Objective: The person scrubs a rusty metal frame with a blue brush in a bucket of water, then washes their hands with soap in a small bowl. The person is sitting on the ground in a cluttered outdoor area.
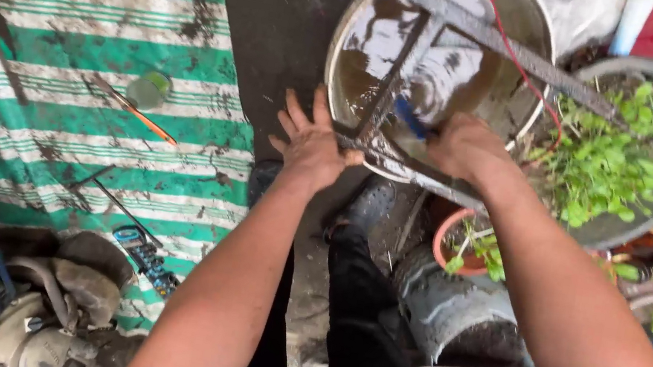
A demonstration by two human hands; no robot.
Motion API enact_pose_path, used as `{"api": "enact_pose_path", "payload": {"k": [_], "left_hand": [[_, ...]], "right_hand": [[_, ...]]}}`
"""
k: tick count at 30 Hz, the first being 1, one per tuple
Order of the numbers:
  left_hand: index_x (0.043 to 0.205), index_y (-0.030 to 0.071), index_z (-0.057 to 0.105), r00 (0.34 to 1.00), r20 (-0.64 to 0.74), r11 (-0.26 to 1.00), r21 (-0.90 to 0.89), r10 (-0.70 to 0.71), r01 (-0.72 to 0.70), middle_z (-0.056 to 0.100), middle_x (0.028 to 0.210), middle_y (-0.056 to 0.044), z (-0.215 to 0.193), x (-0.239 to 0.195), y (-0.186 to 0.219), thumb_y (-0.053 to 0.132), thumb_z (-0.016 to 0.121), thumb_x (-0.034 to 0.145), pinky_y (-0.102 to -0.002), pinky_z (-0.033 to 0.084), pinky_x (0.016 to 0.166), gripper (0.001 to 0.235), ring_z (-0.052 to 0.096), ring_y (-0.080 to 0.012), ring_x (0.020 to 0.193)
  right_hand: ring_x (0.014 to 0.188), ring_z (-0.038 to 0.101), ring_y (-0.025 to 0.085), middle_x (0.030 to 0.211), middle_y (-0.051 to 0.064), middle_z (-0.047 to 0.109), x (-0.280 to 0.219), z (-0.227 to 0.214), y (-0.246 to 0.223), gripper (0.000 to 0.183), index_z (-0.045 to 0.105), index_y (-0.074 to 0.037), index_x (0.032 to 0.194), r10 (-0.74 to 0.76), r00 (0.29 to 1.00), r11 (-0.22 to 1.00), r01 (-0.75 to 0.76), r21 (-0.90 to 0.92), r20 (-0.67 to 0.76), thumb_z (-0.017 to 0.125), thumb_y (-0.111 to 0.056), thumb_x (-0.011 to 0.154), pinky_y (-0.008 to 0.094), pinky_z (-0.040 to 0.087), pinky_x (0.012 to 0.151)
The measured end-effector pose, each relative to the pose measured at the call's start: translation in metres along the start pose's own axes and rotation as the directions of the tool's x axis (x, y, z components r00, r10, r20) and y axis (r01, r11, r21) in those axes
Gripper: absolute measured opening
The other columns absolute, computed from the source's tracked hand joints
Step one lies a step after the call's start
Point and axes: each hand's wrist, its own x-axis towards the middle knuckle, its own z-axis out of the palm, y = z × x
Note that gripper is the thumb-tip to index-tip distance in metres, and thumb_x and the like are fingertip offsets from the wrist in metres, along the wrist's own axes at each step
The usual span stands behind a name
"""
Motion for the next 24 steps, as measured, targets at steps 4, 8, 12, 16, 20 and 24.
{"api": "enact_pose_path", "payload": {"k": [4,8,12,16,20,24], "left_hand": [[0.181,0.021,-0.008,0.998,0.060,1.000,0.013,-0.008,0.007,-0.021,0.180,-0.032,0.005,0.009,-0.004,0.047,0.091,0.091,-0.084,0.000,0.129,0.136,-0.003,-0.0599,0.169],[0.180,0.022,-0.012,0.999,0.054,1.000,0.000,0.004,-0.004,-0.023,0.179,-0.031,0.014,0.012,-0.011,0.039,0.089,0.096,-0.082,0.000,0.129,0.132,-0.004,-0.0602,0.168],[0.180,0.021,-0.011,0.998,0.056,1.000,-0.005,0.004,-0.003,-0.023,0.180,-0.030,0.010,0.014,-0.011,0.041,0.089,0.096,-0.082,0.001,0.130,0.133,-0.004,-0.0599,0.169],[0.181,0.021,-0.011,0.999,0.038,1.000,0.010,0.017,-0.018,-0.023,0.180,-0.030,0.008,0.014,-0.009,0.047,0.090,0.094,-0.082,0.001,0.130,0.136,-0.004,-0.0603,0.169],[0.181,0.022,-0.011,1.000,0.017,1.000,0.001,0.019,-0.019,-0.022,0.180,-0.031,0.008,0.015,-0.012,0.046,0.092,0.092,-0.083,0.003,0.130,0.138,-0.002,-0.0614,0.168],[0.181,0.023,-0.010,1.000,0.015,1.000,0.026,0.008,-0.009,-0.022,0.180,-0.030,0.014,0.023,-0.016,0.050,0.094,0.088,-0.083,0.003,0.130,0.142,-0.001,-0.0604,0.169]], "right_hand": [[0.120,0.077,0.049,0.118,0.028,0.084,0.109,0.040,0.064,0.047,0.085,0.005,0.116,0.189,0.975,0.980,-0.180,0.083,-0.119,0.065,-0.029,0.093,0.062,0.063,0.098],[0.138,0.061,0.062,0.152,0.048,0.051,0.247,0.108,0.120,0.074,0.037,0.020,0.157,0.170,0.916,0.959,-0.069,0.275,-0.364,0.069,-0.018,0.103,0.069,0.056,0.110],[0.109,0.066,0.049,0.129,0.037,0.057,0.181,0.067,0.038,0.050,0.050,0.014,0.141,0.029,0.972,0.837,0.103,0.537,-0.232,0.068,-0.012,0.103,0.058,0.060,0.084],[0.065,0.069,0.023,0.091,0.012,0.062,0.057,0.030,0.019,0.019,0.062,0.003,0.119,-0.138,0.989,0.282,0.097,0.954,-0.060,0.058,-0.013,0.109,0.034,0.063,0.045],[0.064,0.059,0.014,0.093,0.007,0.061,-0.049,0.053,0.013,0.019,0.055,-0.003,0.121,-0.050,0.998,-0.489,-0.002,0.872,-0.025,0.045,-0.014,0.110,0.024,0.049,0.046],[0.066,0.054,0.010,0.093,0.006,0.061,-0.058,0.027,-0.019,0.021,0.057,-0.001,0.122,-0.066,0.998,-0.698,-0.032,0.716,-0.020,0.044,-0.014,0.110,0.018,0.044,0.046]]}}
